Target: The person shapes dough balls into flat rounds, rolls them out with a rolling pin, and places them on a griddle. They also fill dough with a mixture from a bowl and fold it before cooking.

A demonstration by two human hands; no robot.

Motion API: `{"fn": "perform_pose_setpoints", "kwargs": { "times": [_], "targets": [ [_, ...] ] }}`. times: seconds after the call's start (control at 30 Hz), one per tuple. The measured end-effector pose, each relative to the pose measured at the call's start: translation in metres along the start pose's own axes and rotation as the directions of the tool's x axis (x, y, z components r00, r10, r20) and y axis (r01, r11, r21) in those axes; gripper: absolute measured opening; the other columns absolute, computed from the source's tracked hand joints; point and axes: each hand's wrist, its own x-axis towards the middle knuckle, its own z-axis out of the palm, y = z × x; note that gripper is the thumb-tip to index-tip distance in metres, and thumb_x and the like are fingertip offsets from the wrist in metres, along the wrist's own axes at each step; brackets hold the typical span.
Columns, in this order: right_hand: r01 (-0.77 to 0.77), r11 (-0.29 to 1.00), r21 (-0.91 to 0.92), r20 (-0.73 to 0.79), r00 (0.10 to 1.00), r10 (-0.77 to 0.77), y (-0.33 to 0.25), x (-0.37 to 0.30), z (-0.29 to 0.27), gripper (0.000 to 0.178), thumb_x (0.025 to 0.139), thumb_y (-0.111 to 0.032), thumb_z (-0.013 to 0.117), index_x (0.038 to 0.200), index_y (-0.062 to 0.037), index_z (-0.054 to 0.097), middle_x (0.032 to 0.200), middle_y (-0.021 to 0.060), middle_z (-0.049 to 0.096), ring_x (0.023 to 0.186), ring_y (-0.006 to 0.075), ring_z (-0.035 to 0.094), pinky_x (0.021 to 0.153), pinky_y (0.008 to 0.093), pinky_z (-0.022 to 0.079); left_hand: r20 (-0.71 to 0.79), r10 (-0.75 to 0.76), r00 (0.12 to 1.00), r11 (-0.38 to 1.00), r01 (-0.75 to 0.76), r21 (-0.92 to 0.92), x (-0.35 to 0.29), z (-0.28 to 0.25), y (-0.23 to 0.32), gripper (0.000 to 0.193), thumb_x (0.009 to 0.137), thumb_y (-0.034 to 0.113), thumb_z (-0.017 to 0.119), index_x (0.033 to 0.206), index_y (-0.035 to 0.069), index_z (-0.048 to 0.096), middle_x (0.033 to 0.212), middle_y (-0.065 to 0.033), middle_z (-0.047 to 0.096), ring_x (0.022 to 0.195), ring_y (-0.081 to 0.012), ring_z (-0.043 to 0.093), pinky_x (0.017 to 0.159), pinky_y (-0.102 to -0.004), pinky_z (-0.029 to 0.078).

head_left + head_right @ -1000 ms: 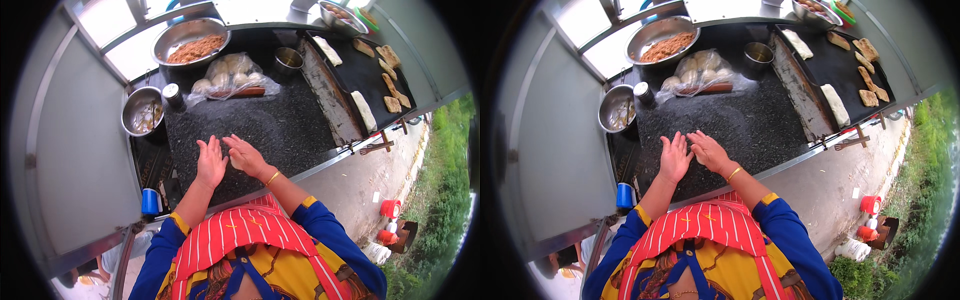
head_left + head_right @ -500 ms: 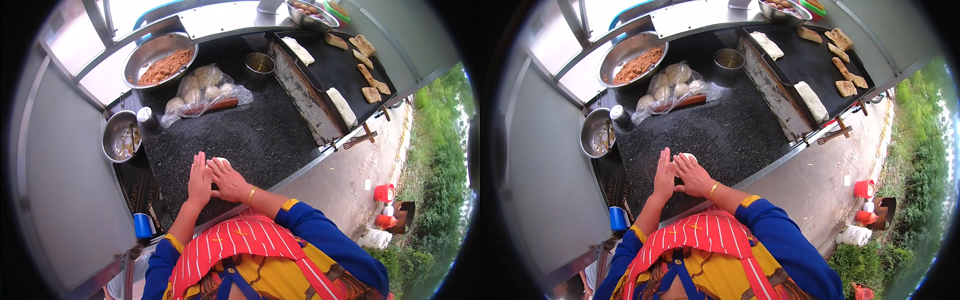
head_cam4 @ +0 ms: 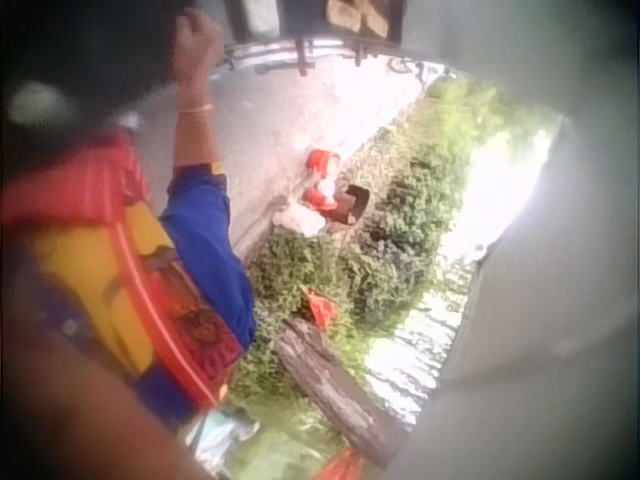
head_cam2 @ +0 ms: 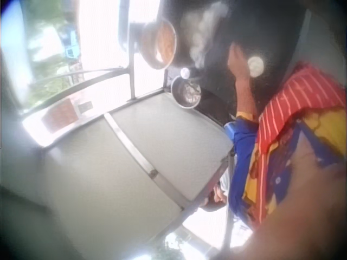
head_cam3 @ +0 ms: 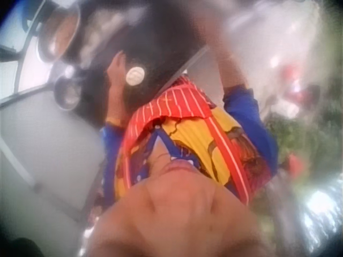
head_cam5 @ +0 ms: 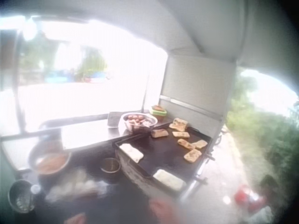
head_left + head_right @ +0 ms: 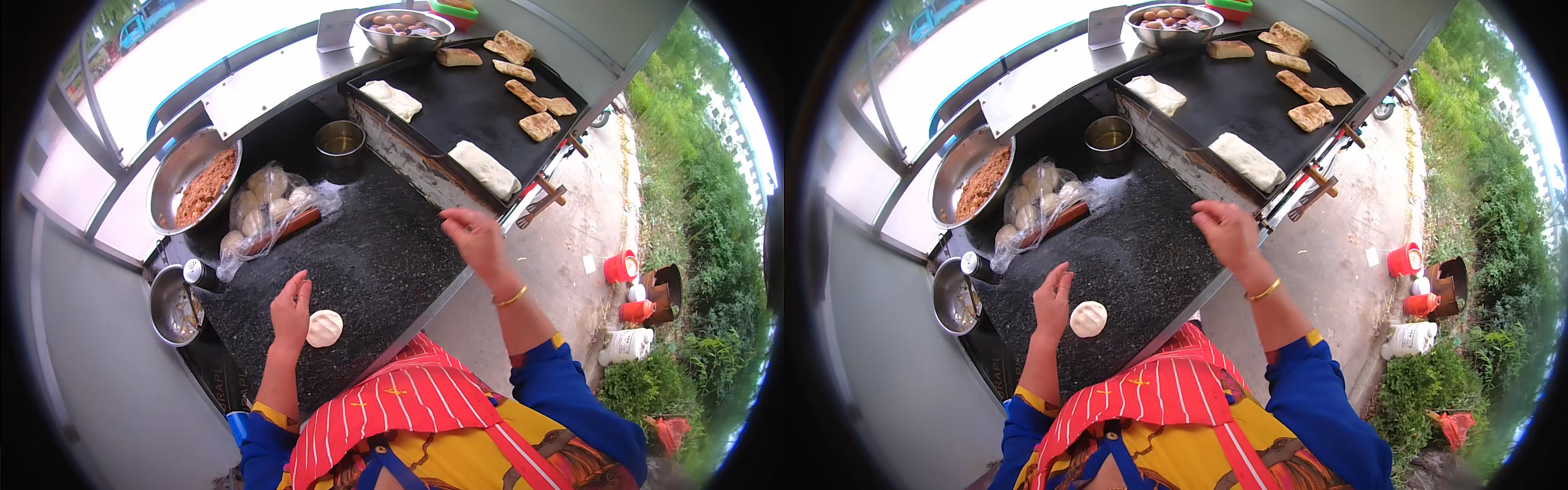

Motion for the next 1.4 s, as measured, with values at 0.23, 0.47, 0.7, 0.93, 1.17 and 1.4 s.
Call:
{"fn": "perform_pose_setpoints", "kwargs": {
  "times": [0.23, 0.47, 0.7, 0.93, 1.17, 1.4],
  "targets": [
    [-0.115, 0.812, -0.573, -0.079, 0.993, 0.085, 0.068, 0.091, -0.112, 0.035, 0.078, -0.024, 0.074, 0.109, -0.0064, 0.071, 0.095, 0.0106, 0.069, 0.100, 0.0276, 0.057, 0.087, 0.0392, 0.047, 0.179, 0.465, 0.867, 0.847, -0.495, 0.195, 0.120, 0.068, 0.139, 0.019, 0.088, 0.014, 0.067, 0.105, 0.008, 0.070, 0.092, -0.0076, 0.070, 0.088, -0.0263, 0.064, 0.080, -0.0368, 0.047],
    [-0.052, 0.785, -0.617, 0.279, 0.919, 0.280, 0.080, 0.120, -0.117, 0.045, 0.073, -0.030, 0.079, 0.108, -0.0032, 0.070, 0.102, 0.0112, 0.068, 0.110, 0.0295, 0.051, 0.095, 0.0432, 0.039, 0.609, 0.477, 0.633, 0.629, -0.730, 0.267, 0.220, 0.211, 0.246, 0.026, 0.089, 0.015, 0.063, 0.114, 0.013, 0.069, 0.123, -0.0013, 0.066, 0.113, -0.0218, 0.056, 0.099, -0.0377, 0.040],
    [-0.058, 0.811, -0.582, 0.341, 0.888, 0.308, 0.092, 0.132, -0.124, 0.041, 0.069, -0.031, 0.081, 0.099, -0.0041, 0.072, 0.098, 0.0105, 0.068, 0.108, 0.0293, 0.050, 0.092, 0.0440, 0.037, 0.859, 0.203, 0.471, 0.454, -0.822, 0.344, 0.249, 0.279, 0.271, 0.035, 0.085, 0.016, 0.069, 0.121, 0.018, 0.068, 0.114, 0.0009, 0.066, 0.114, -0.0177, 0.051, 0.094, -0.0408, 0.034],
    [-0.104, 0.824, -0.557, 0.313, 0.892, 0.325, 0.093, 0.134, -0.114, 0.033, 0.067, -0.024, 0.080, 0.089, -0.0049, 0.065, 0.092, 0.0103, 0.066, 0.100, 0.0290, 0.053, 0.086, 0.0424, 0.039, 0.870, 0.188, 0.455, 0.451, -0.827, 0.336, 0.259, 0.280, 0.277, 0.020, 0.078, 0.015, 0.075, 0.096, 0.014, 0.068, 0.096, -0.0021, 0.064, 0.109, -0.0209, 0.053, 0.091, -0.0419, 0.033],
    [0.007, 0.910, -0.416, 0.159, 0.985, 0.066, 0.073, 0.119, -0.119, 0.027, 0.067, -0.011, 0.076, 0.085, -0.0085, 0.056, 0.082, 0.0087, 0.059, 0.090, 0.0290, 0.053, 0.079, 0.0420, 0.040, 0.808, 0.352, 0.473, 0.549, -0.803, 0.231, 0.257, 0.241, 0.289, 0.017, 0.077, 0.002, 0.070, 0.088, 0.012, 0.062, 0.090, -0.0035, 0.062, 0.104, -0.0225, 0.055, 0.095, -0.0443, 0.032],
    [0.202, 0.893, -0.402, 0.215, 0.969, -0.123, 0.072, 0.089, -0.120, 0.027, 0.074, -0.011, 0.074, 0.100, -0.0098, 0.068, 0.101, 0.0015, 0.064, 0.105, 0.0240, 0.052, 0.087, 0.0408, 0.038, 0.862, 0.209, 0.462, 0.551, -0.784, 0.287, 0.246, 0.217, 0.263, 0.033, 0.089, 0.008, 0.064, 0.121, 0.017, 0.066, 0.131, -0.0004, 0.059, 0.130, -0.0159, 0.047, 0.112, -0.0582, 0.020]
  ]
}}
